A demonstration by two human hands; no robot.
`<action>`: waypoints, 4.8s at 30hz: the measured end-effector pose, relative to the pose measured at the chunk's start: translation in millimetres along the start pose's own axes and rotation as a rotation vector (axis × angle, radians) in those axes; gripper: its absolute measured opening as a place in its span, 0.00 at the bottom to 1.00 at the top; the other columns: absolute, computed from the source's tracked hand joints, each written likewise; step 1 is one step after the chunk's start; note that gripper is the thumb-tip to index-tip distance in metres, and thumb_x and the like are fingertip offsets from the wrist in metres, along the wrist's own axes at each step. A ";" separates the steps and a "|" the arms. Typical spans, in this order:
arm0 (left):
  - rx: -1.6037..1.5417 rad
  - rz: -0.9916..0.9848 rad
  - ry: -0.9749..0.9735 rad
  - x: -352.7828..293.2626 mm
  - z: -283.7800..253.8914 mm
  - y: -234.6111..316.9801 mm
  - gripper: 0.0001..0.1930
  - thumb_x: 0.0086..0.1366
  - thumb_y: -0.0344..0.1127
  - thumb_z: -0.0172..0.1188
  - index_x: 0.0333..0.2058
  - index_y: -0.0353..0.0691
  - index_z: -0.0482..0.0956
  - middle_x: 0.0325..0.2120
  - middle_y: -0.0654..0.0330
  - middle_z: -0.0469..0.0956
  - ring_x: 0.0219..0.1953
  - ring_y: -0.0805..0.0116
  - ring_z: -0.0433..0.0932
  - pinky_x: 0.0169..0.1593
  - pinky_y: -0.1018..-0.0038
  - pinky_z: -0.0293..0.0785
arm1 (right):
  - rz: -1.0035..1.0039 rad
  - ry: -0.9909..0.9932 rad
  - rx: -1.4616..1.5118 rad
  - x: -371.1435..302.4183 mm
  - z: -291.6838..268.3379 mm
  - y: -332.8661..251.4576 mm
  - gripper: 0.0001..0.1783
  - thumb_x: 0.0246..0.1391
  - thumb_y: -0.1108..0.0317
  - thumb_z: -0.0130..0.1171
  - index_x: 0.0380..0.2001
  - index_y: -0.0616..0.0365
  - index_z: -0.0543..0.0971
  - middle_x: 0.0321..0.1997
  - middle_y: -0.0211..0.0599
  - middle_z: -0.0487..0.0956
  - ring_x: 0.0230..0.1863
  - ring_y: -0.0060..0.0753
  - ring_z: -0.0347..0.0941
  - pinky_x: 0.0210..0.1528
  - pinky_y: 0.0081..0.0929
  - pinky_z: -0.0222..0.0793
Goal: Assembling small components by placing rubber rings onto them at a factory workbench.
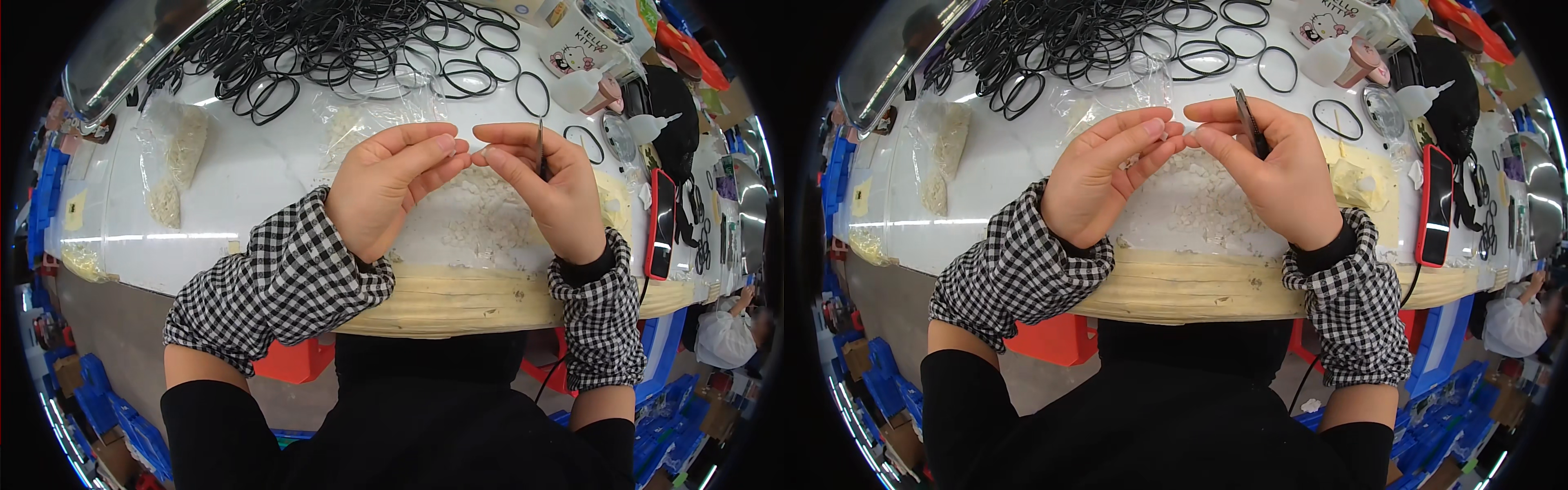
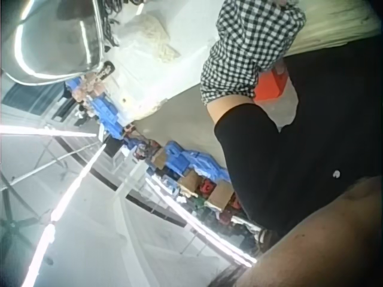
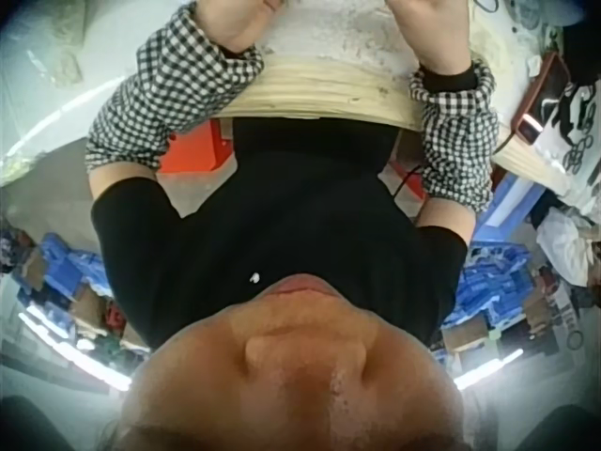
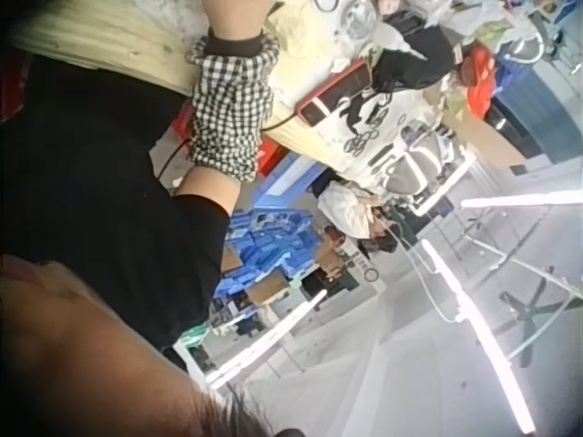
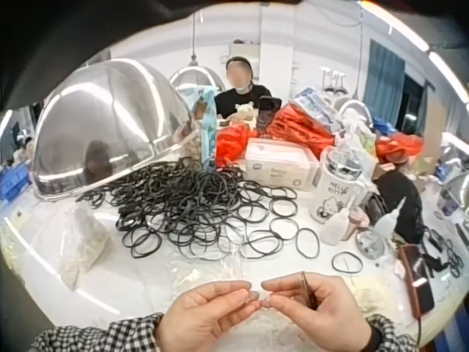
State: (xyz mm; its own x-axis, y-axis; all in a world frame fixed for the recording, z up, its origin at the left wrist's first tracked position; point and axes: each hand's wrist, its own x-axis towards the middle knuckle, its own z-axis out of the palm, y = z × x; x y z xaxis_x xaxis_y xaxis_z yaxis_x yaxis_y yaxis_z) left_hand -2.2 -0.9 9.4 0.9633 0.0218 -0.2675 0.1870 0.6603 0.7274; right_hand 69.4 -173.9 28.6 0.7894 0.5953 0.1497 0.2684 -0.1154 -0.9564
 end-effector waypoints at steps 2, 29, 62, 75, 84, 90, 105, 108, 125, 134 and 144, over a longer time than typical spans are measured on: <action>0.023 -0.031 -0.019 0.6 -0.8 -0.6 0.12 0.63 0.32 0.55 0.43 0.31 0.72 0.37 0.58 0.75 0.40 0.73 0.74 0.47 0.82 0.71 | 0.011 0.018 -0.002 -0.9 0.7 -1.6 0.12 0.52 0.71 0.57 0.41 0.64 0.77 0.31 0.32 0.81 0.32 0.14 0.74 0.31 0.11 0.64; 0.025 -0.115 -0.191 1.7 -3.4 -0.3 0.11 0.65 0.36 0.54 0.39 0.34 0.76 0.31 0.65 0.75 0.33 0.80 0.71 0.39 0.84 0.68 | -0.330 0.130 -0.405 -4.7 12.9 -19.5 0.15 0.43 0.81 0.58 0.38 0.59 0.77 0.35 0.35 0.77 0.23 0.27 0.73 0.22 0.17 0.65; -0.181 -0.164 -0.576 3.4 -1.4 0.6 0.08 0.68 0.38 0.48 0.39 0.40 0.70 0.30 0.70 0.67 0.31 0.81 0.62 0.38 0.85 0.61 | -0.252 0.031 -0.511 -11.3 10.5 -19.3 0.19 0.51 0.58 0.61 0.19 0.60 0.68 0.14 0.37 0.66 0.15 0.33 0.61 0.18 0.26 0.56; -0.140 -0.174 -0.603 4.8 -5.1 1.2 0.09 0.68 0.38 0.49 0.39 0.40 0.71 0.29 0.71 0.66 0.31 0.81 0.62 0.38 0.85 0.61 | -0.234 0.006 -0.536 -12.0 11.9 -18.6 0.20 0.53 0.56 0.58 0.19 0.60 0.67 0.14 0.38 0.66 0.15 0.37 0.63 0.18 0.28 0.57; -0.106 -0.173 -0.603 5.2 -5.4 2.7 0.09 0.68 0.39 0.49 0.39 0.40 0.71 0.29 0.71 0.67 0.31 0.81 0.63 0.38 0.84 0.61 | -0.241 -0.021 -0.529 -12.3 9.7 -19.3 0.20 0.54 0.57 0.58 0.18 0.60 0.68 0.13 0.38 0.65 0.14 0.37 0.62 0.18 0.28 0.57; -0.118 -0.159 -0.629 5.9 -7.3 1.3 0.09 0.67 0.39 0.50 0.39 0.39 0.71 0.30 0.71 0.67 0.31 0.80 0.63 0.38 0.84 0.61 | -0.245 -0.070 -0.477 -12.2 9.0 -23.1 0.18 0.55 0.61 0.57 0.18 0.61 0.69 0.13 0.37 0.64 0.14 0.34 0.61 0.18 0.27 0.55; -0.128 -0.165 -0.639 7.2 -7.8 0.2 0.10 0.67 0.39 0.49 0.39 0.38 0.71 0.30 0.70 0.67 0.31 0.81 0.63 0.38 0.84 0.61 | -0.255 -0.075 -0.504 -11.4 6.2 -23.2 0.18 0.53 0.61 0.58 0.18 0.61 0.69 0.13 0.37 0.65 0.14 0.34 0.62 0.18 0.27 0.56; -0.117 -0.165 -0.631 6.7 -6.6 1.7 0.10 0.67 0.39 0.50 0.38 0.39 0.72 0.29 0.70 0.67 0.31 0.81 0.63 0.37 0.84 0.61 | -0.266 -0.083 -0.531 -11.2 5.1 -23.6 0.18 0.53 0.61 0.58 0.18 0.61 0.68 0.13 0.38 0.65 0.14 0.35 0.62 0.18 0.27 0.56; -0.276 -0.027 -0.041 18.0 -18.3 8.0 0.09 0.61 0.26 0.52 0.40 0.30 0.68 0.35 0.57 0.71 0.36 0.71 0.71 0.41 0.81 0.72 | -0.222 -0.188 -0.723 -5.8 -0.7 -7.3 0.09 0.46 0.67 0.62 0.25 0.60 0.74 0.23 0.36 0.73 0.24 0.39 0.71 0.25 0.31 0.64; -0.161 -0.002 0.003 17.5 -14.8 8.2 0.10 0.62 0.29 0.53 0.40 0.31 0.70 0.34 0.60 0.71 0.36 0.75 0.70 0.41 0.82 0.70 | -0.280 -0.180 -0.925 -8.7 15.5 2.0 0.09 0.46 0.66 0.61 0.28 0.59 0.74 0.28 0.36 0.72 0.25 0.42 0.72 0.25 0.32 0.66; -0.049 -0.159 -0.243 8.2 -9.6 -1.9 0.10 0.65 0.35 0.54 0.40 0.33 0.73 0.30 0.65 0.74 0.34 0.80 0.71 0.41 0.86 0.70 | -0.275 0.082 -0.418 -1.8 15.9 -6.5 0.06 0.50 0.77 0.56 0.31 0.65 0.69 0.26 0.39 0.70 0.23 0.32 0.67 0.22 0.23 0.63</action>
State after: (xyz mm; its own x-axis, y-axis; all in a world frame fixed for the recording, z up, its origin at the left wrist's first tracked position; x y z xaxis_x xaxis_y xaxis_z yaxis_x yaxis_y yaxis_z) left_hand 3.4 5.2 -0.2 0.9415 -0.2614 -0.2125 0.3357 0.6765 0.6555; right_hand 57.4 -161.6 30.6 0.6946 0.5858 0.4176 0.6574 -0.2812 -0.6991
